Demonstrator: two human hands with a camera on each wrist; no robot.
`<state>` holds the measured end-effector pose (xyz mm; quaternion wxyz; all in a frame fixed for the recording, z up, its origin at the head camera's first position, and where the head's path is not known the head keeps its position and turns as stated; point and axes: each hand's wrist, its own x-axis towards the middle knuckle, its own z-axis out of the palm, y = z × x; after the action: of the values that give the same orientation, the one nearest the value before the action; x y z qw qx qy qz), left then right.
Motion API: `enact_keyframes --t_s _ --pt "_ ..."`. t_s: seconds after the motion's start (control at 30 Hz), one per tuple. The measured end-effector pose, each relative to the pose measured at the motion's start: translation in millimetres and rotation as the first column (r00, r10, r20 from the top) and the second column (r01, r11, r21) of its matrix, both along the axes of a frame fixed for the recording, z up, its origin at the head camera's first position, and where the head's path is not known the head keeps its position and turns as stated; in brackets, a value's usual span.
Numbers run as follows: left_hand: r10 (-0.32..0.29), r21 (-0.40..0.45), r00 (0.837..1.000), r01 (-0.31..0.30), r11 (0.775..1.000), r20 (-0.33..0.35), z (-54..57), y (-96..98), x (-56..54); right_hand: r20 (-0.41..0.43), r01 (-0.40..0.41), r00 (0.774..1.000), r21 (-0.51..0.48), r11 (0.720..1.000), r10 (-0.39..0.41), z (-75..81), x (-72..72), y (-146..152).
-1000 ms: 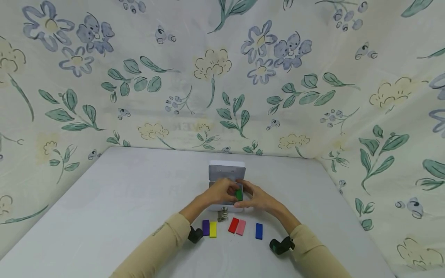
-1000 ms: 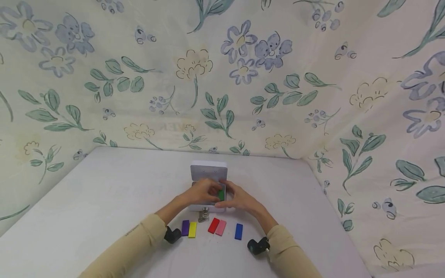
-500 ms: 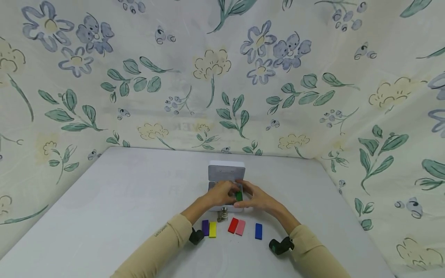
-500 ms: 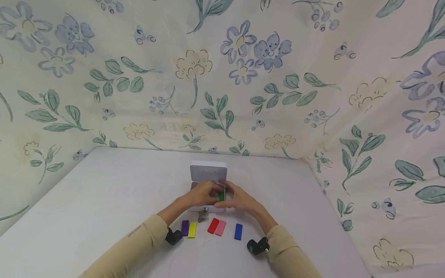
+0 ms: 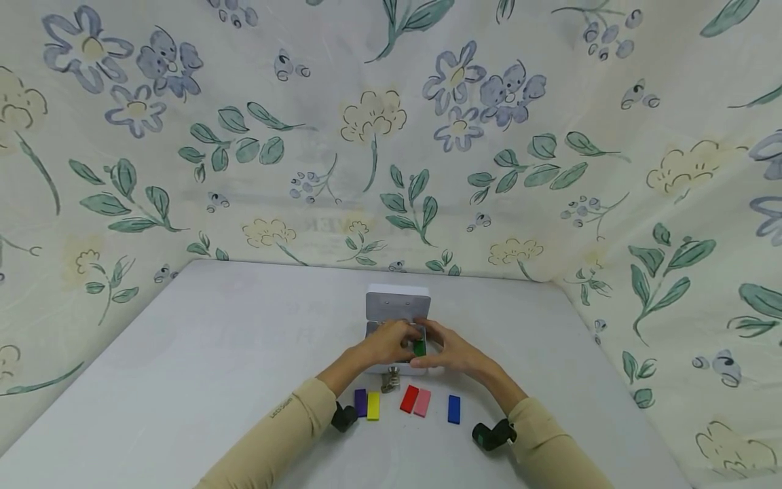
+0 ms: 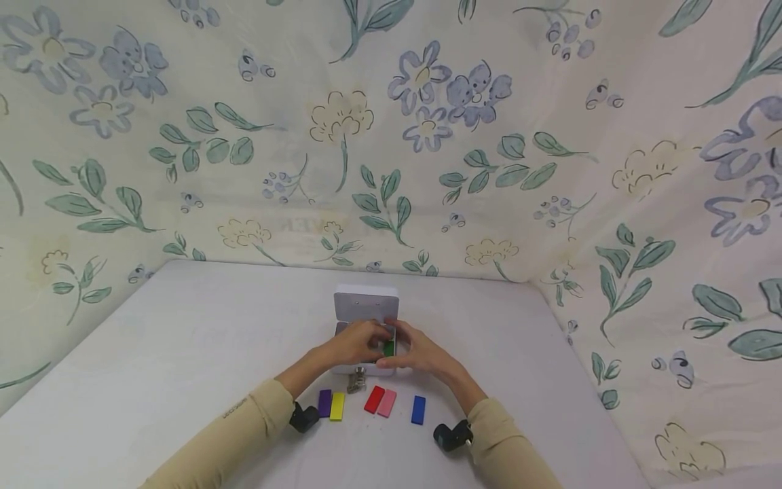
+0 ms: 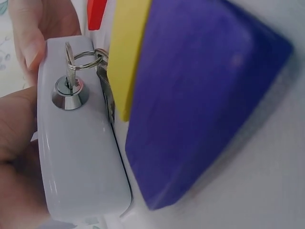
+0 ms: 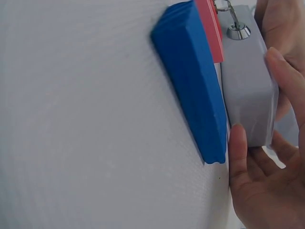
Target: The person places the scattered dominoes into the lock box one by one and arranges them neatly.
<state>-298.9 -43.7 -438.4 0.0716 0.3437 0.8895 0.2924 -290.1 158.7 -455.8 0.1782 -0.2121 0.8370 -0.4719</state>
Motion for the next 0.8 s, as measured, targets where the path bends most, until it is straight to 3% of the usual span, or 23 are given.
enact_keyframes --t_s 0.27,0.8 --pt "-0.035 0.043 0.998 0.038 0.998 -0.057 1.2 -8.2 1.0 -0.012 -0.009 1.000 0.005 1.000 0.009 -2.4 -1.0 1" --pt "-0.077 0.144 0.996 0.081 0.986 -0.033 11.3 -40.7 20.4 0.019 0.025 1.000 0.013 1.000 -0.025 -0.7 0.9 0"
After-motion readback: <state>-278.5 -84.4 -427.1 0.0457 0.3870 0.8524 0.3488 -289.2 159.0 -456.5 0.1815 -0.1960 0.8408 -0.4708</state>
